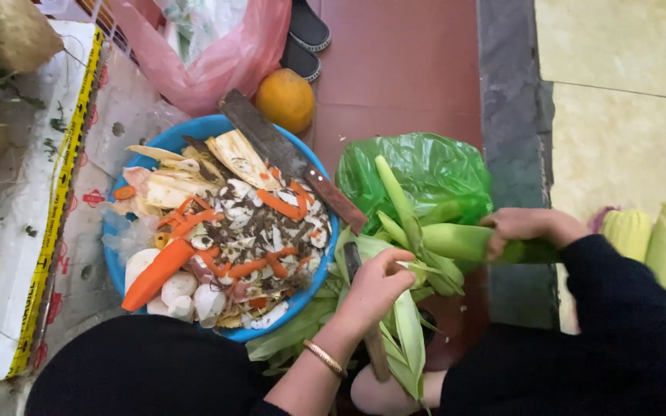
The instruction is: Peeling the husks and removing the silk from ears of corn, then trimming the ends with a knife.
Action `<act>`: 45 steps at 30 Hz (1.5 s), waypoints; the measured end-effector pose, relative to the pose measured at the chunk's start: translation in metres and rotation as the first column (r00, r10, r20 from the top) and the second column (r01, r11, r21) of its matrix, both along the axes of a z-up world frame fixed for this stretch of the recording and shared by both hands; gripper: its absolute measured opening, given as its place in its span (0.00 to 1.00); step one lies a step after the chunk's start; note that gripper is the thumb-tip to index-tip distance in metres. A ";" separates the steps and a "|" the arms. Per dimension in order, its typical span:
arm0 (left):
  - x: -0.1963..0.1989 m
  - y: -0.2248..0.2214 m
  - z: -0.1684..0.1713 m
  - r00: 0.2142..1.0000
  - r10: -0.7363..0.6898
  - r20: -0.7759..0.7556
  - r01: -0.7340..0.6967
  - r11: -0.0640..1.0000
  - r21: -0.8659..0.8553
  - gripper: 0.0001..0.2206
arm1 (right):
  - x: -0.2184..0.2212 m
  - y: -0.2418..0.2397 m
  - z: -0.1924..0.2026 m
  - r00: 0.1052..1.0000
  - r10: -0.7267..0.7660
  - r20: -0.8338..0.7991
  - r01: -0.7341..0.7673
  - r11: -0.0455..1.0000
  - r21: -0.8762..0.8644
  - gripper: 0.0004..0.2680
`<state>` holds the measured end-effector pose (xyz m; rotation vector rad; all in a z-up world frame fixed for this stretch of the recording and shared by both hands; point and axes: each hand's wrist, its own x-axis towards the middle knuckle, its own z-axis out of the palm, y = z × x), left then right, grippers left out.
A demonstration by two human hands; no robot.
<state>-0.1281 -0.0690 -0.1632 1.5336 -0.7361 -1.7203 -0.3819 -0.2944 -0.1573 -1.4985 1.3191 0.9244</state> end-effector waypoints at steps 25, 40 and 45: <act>0.105 0.025 0.085 0.774 0.507 -0.380 -0.577 0.811 -0.093 0.29 | 0.138 0.264 -0.070 0.973 0.064 0.222 0.018 0.937 -0.349 0.38; 0.089 0.035 0.099 0.972 -0.143 -0.186 0.110 0.978 -0.177 0.42 | 0.073 0.250 0.117 0.068 -0.571 0.818 0.702 0.610 0.367 0.27; 0.081 0.035 0.077 0.978 -0.184 -0.099 0.171 0.977 -0.127 0.48 | 0.083 0.243 0.103 0.077 -0.445 0.892 0.625 0.719 0.305 0.37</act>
